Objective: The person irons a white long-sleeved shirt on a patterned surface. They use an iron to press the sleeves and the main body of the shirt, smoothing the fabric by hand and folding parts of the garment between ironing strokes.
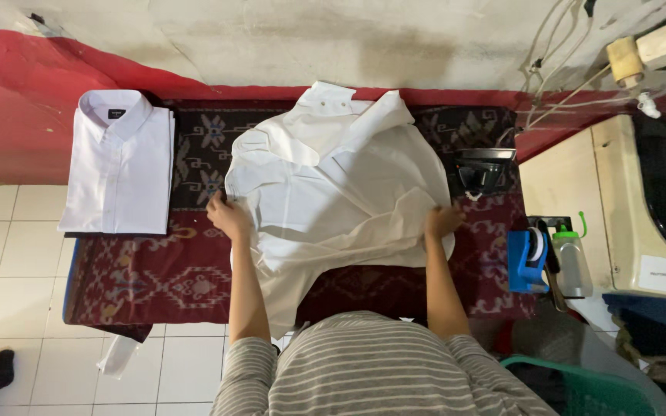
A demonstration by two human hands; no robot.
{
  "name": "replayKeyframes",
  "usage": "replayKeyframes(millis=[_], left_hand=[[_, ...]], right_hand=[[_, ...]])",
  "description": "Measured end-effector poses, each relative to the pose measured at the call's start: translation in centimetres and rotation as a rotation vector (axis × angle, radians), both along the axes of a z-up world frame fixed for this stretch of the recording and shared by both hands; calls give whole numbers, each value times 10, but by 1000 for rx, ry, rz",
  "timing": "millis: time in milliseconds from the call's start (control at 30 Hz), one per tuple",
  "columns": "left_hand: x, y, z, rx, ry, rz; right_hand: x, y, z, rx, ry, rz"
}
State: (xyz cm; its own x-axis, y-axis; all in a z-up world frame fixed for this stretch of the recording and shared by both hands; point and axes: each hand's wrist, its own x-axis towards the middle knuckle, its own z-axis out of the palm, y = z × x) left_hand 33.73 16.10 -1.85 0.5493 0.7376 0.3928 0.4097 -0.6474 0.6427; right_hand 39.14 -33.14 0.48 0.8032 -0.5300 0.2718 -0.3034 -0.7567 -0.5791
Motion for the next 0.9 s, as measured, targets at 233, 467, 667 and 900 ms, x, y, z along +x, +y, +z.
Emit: replayKeyframes(millis=[233,467,667,900], left_hand=[[-10,11,-5,-442,251,-91],[-1,-1,3,-380,379,-243],[-11,21,13,-237,247,-196],[-25,38,17,-348,467,-172]], right_hand=[[-7,-26,17,165,309,61],[-5,-25,12,117,388,68],[-25,-38,29,115,291,-172],[-41,-60,26,126,338,-17]])
